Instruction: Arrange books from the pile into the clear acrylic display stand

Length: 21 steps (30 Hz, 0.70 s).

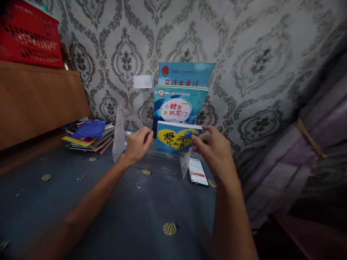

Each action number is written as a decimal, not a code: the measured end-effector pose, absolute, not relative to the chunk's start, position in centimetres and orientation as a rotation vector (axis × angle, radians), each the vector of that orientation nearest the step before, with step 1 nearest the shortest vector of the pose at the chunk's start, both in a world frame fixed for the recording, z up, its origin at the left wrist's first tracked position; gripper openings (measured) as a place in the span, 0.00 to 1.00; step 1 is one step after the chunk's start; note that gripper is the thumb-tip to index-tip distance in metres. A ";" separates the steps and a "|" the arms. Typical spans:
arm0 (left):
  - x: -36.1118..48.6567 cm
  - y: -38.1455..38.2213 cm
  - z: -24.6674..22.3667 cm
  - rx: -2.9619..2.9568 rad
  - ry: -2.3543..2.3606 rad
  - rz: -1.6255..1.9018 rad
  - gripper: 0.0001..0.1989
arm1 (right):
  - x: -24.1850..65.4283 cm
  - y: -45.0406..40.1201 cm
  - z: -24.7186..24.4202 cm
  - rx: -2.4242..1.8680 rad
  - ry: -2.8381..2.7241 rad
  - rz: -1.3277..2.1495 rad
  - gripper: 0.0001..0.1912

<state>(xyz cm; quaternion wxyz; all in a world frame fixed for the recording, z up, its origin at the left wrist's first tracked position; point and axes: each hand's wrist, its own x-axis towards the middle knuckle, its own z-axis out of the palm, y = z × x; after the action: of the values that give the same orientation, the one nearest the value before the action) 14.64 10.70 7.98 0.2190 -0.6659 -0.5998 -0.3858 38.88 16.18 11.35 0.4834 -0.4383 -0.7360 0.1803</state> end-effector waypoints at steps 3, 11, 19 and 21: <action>10.6 9.7 8.0 -1.737 -1.733 -1.053 0.14 | 38.9 15.4 12.1 -1.046 -1.727 0.556 0.31; -3.9 5.5 6.4 -1.264 -2.310 -0.468 0.29 | 38.8 13.5 13.8 -0.992 -1.552 0.398 0.23; -7.2 4.8 4.1 -1.278 -2.422 -0.259 0.30 | 38.4 12.4 14.1 -0.941 -1.606 0.393 0.19; -7.1 4.6 4.5 -1.302 -2.398 -0.243 0.28 | 38.4 12.2 14.1 -0.938 -1.613 0.396 0.18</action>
<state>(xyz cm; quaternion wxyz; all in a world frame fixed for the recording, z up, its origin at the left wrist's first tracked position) -7.10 4.58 4.54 0.1998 -0.4658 -0.8576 -0.0868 38.43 12.20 14.14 0.5786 -0.4012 -0.6897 0.1692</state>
